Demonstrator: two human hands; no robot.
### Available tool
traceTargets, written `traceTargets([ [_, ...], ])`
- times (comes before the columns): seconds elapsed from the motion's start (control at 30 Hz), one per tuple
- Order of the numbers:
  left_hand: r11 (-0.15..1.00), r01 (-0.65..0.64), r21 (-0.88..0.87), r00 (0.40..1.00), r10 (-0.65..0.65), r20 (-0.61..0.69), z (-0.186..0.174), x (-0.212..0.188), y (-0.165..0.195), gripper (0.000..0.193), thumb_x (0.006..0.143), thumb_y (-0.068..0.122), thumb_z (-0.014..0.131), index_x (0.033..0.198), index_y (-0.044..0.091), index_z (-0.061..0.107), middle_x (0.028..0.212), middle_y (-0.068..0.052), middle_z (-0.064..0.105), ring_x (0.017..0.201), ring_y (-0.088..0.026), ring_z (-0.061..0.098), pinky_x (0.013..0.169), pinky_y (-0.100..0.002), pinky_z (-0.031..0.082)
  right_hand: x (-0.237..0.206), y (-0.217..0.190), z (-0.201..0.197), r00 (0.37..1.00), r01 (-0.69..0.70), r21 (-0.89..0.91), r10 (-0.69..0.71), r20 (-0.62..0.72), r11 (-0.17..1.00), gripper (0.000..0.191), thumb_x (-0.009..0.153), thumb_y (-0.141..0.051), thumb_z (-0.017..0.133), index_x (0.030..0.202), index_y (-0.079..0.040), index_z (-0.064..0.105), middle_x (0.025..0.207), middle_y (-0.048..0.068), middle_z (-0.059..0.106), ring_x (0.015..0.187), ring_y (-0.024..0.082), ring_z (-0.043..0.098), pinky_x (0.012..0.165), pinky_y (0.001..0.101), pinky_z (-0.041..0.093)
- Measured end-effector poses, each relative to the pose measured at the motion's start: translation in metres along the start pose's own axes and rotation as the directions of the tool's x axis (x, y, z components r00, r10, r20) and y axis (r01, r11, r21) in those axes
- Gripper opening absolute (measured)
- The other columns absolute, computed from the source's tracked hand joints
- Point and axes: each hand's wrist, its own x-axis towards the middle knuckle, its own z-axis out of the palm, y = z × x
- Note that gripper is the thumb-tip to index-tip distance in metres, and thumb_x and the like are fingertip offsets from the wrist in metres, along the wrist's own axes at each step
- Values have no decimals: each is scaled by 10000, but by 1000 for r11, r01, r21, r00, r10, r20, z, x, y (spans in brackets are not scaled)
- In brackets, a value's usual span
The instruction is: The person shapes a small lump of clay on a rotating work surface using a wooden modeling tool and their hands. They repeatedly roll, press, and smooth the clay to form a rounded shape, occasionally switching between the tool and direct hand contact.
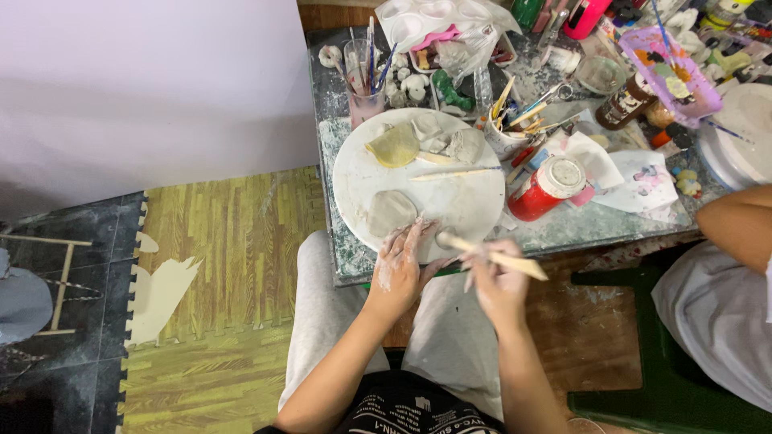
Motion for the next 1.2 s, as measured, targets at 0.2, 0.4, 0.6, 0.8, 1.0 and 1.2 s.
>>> traceTargets([
  [0.2,999,-15,33,1000,15,4,3,-1,-2,872,887,278,817,1520,-52,316,1375,-114,647,1240,-349,615,1123,-492,433,-3,-2,-4,987,-20,-8,18,-159,1000,101,1053,30,572,1098,5,484,914,179,647,692,95,603,542,238,522],
  [0.4,1000,-7,13,1000,7,1,3,0,-1,881,886,273,803,1523,-63,295,1425,-90,636,1297,-345,601,1126,-491,426,-7,-6,9,991,-64,-65,56,-119,996,95,1021,16,575,1024,-4,482,865,142,692,558,82,568,498,255,515],
  [0.6,999,0,47,1000,1,-6,4,2,3,918,882,278,808,1515,-68,241,1443,-83,637,1258,-331,618,1100,-499,413,1,-4,15,991,93,-193,-109,-75,977,81,992,-2,607,977,-5,528,841,151,726,502,91,627,421,254,477],
  [0.8,999,19,30,999,-18,-27,7,1,4,941,890,278,816,1529,-89,231,1426,-75,642,1231,-339,636,1074,-465,455,-7,-5,19,974,2,-20,-7,-226,1000,124,1051,-5,592,1088,-13,475,906,129,664,663,83,602,549,239,531],
  [1.0,999,16,33,998,-14,-54,12,-1,4,935,892,278,813,1523,-97,234,1432,-85,639,1250,-311,647,1092,-489,441,-6,-4,19,980,22,-114,-44,-194,993,143,1015,9,605,1060,-7,470,919,141,681,713,102,660,494,241,538],
  [1.2,1000,-28,-14,994,26,-106,16,-5,2,937,884,248,816,1515,-110,223,1440,-125,612,1284,-343,628,1123,-503,426,-4,-3,23,997,13,-196,-27,-70,980,122,1008,-1,618,1051,-2,503,896,163,717,651,99,640,514,228,513],
])
